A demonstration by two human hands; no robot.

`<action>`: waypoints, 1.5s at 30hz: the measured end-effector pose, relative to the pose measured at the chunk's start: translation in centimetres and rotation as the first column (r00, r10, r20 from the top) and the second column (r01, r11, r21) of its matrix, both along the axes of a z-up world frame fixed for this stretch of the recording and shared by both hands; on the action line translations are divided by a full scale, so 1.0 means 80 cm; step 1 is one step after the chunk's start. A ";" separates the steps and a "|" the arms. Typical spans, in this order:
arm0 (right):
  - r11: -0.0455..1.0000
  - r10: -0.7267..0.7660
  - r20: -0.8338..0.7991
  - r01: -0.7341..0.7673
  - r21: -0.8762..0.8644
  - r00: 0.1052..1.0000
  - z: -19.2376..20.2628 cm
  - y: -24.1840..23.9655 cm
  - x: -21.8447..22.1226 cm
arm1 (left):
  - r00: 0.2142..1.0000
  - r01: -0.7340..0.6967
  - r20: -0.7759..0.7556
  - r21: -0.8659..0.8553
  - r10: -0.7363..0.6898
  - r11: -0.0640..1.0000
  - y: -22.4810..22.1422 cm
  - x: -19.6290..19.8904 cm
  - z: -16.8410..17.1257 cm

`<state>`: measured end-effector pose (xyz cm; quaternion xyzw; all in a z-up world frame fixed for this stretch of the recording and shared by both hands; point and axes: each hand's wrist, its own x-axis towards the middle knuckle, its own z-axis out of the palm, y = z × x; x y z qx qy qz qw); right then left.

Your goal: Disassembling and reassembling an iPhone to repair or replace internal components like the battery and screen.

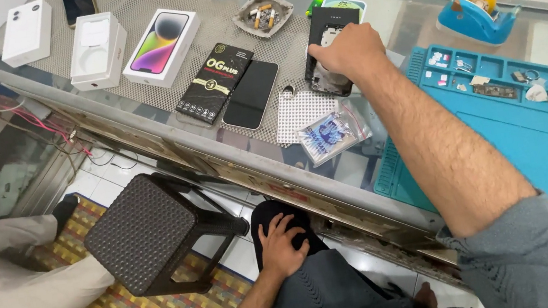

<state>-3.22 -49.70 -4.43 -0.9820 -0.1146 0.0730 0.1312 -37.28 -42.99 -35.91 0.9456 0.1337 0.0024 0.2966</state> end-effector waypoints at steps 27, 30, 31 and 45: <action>0.898 -0.069 -0.197 0.147 0.414 0.978 0.123 -0.311 -0.202 | 0.955 0.290 0.295 -0.943 0.008 0.164 -0.241 0.165 0.337; 0.707 -0.104 -0.291 0.277 0.651 0.951 0.080 -0.365 -0.186 | 0.961 0.273 0.274 -0.928 -0.032 0.255 -0.252 0.201 0.308; 0.706 -0.112 -0.291 0.282 0.650 0.950 0.064 -0.385 -0.179 | 0.961 0.275 0.274 -0.928 -0.039 0.251 -0.252 0.209 0.309; 0.132 0.055 -0.236 0.227 0.965 0.970 -0.062 -0.495 -0.125 | 0.904 0.168 -0.043 -0.879 -0.424 0.446 -0.244 0.316 0.405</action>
